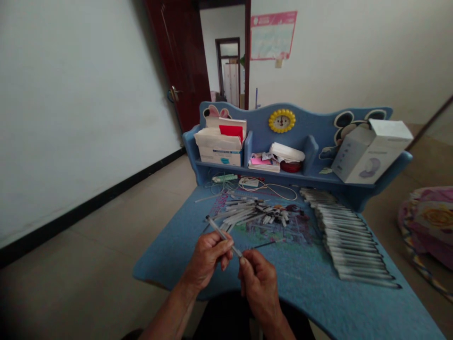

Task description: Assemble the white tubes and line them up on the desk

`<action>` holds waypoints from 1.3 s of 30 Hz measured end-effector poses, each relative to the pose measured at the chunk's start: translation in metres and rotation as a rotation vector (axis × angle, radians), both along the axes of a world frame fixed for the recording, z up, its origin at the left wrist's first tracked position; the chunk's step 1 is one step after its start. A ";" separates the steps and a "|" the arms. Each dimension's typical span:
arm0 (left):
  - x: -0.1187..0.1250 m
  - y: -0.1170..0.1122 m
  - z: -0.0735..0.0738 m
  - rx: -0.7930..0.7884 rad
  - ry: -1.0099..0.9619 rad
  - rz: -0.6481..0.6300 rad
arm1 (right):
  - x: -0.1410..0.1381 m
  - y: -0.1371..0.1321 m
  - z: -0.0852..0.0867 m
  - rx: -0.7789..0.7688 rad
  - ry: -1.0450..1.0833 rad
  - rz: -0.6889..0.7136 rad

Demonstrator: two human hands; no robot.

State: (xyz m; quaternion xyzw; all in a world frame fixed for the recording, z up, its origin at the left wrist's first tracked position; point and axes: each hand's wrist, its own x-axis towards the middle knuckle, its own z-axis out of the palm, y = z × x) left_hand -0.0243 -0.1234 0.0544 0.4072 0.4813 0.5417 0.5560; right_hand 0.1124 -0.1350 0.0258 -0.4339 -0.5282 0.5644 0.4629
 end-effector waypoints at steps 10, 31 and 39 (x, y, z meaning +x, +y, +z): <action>-0.001 0.002 -0.002 -0.070 -0.041 0.000 | -0.005 0.000 -0.006 -0.012 -0.062 -0.025; -0.001 0.026 -0.018 -0.113 0.243 -0.005 | -0.009 0.024 -0.010 -0.110 0.050 0.091; 0.018 0.022 -0.021 -0.223 0.350 -0.133 | 0.022 0.018 -0.036 -0.019 -0.150 -0.004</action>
